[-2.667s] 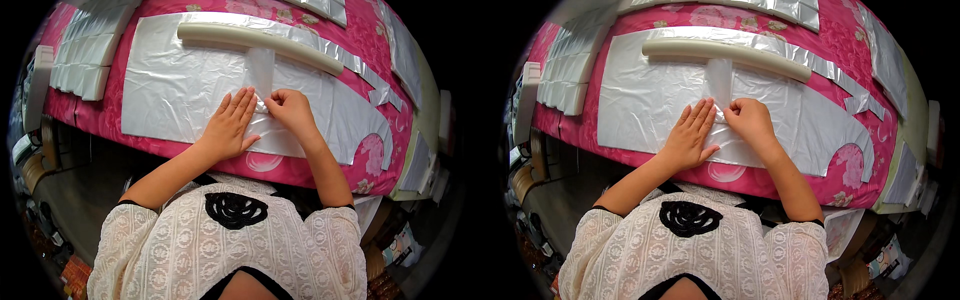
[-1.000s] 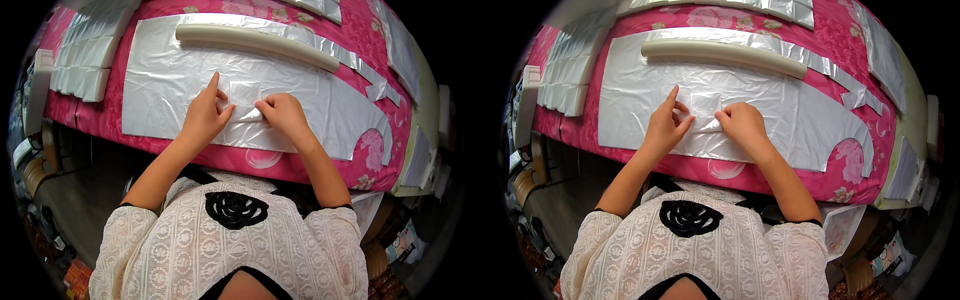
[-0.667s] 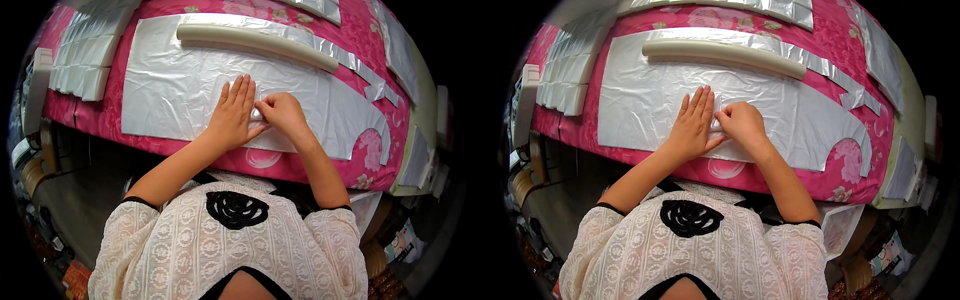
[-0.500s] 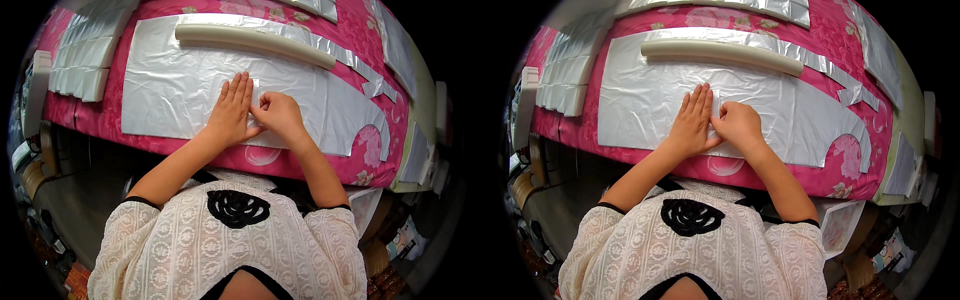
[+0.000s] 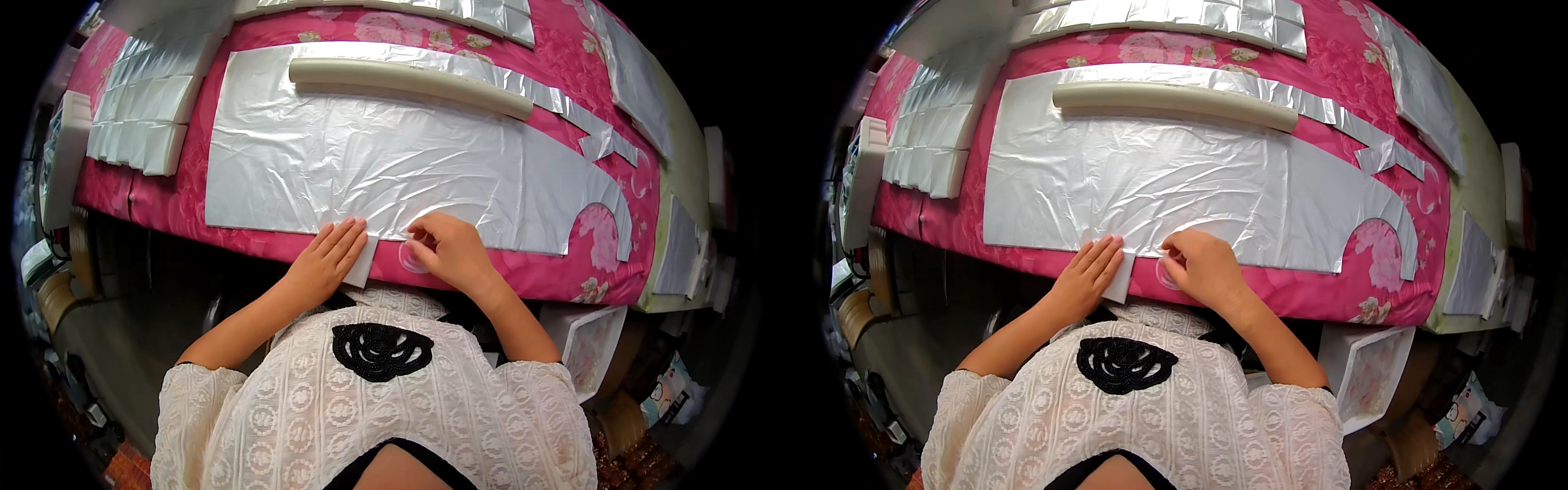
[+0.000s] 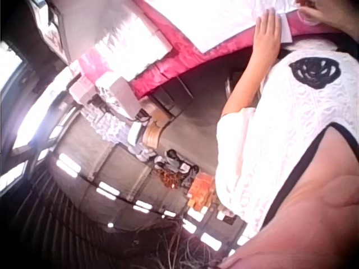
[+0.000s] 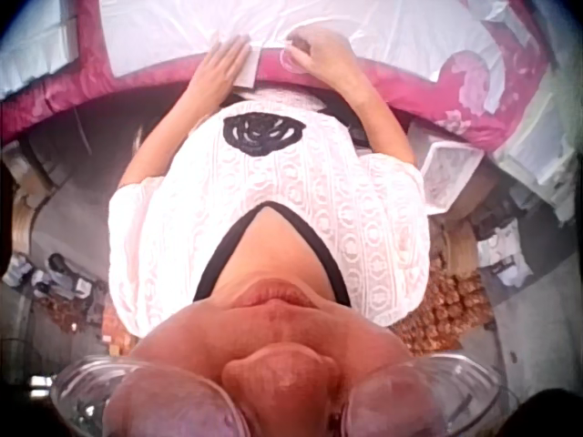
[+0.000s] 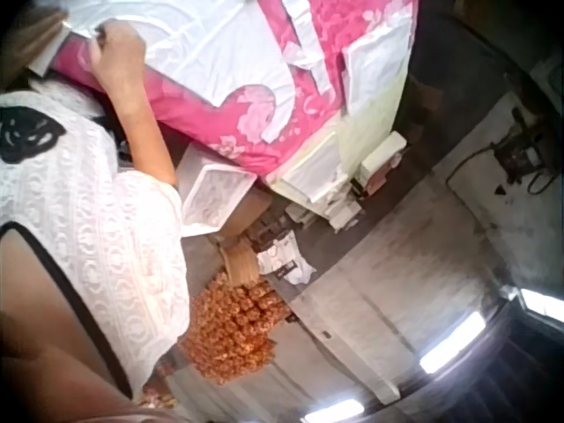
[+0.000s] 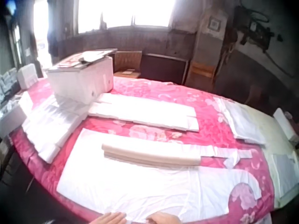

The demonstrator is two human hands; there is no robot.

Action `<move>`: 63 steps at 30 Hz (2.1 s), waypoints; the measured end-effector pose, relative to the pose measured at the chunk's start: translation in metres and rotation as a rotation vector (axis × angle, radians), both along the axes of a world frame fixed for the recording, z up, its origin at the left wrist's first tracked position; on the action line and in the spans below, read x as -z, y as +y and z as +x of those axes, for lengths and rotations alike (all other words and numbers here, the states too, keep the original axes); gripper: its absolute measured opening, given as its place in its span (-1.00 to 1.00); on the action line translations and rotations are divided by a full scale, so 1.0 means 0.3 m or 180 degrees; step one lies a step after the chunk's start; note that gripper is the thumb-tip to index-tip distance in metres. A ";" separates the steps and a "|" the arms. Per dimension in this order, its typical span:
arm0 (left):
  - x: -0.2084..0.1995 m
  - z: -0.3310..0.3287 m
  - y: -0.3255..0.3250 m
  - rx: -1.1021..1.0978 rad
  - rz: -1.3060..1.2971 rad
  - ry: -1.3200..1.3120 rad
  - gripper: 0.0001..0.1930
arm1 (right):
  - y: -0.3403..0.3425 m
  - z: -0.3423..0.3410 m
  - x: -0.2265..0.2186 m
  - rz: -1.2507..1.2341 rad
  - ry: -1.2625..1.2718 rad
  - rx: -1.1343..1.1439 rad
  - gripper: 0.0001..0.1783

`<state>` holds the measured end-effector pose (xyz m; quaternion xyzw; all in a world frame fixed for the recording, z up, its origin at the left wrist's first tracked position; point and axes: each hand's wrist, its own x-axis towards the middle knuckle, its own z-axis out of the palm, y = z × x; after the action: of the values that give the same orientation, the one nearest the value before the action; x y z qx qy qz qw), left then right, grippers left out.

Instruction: The person repeatedly wraps small white rectangular items in clear plastic film using a cylindrical rolling tool. They smooth the film over each item, roll it tightly, and place the wrapped unit on a growing stack on the pink floral tablecloth.

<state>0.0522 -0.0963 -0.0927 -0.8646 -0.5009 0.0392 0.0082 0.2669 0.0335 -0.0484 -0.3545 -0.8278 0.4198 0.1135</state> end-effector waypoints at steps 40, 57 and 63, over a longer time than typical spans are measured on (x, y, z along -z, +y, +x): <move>-0.175 0.059 0.434 -0.1378 -0.1327 -0.3720 -0.55 | 1.318 0.002 0.075 0.0555 -0.1215 0.2486 -0.45; -0.183 0.090 0.418 -0.1306 -0.1226 -0.3562 -0.53 | 1.306 -0.024 0.056 0.0563 -0.1313 0.2630 -0.41; -0.201 0.116 0.432 -0.1197 -0.1254 -0.3489 -0.53 | 1.487 0.080 0.255 -0.0670 -0.0325 0.2723 -0.61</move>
<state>0.0870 0.0335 -0.0325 -0.6409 -0.5596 -0.3186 -0.4178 0.2910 0.4797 -0.1250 -0.6951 -0.5639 0.3990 0.1992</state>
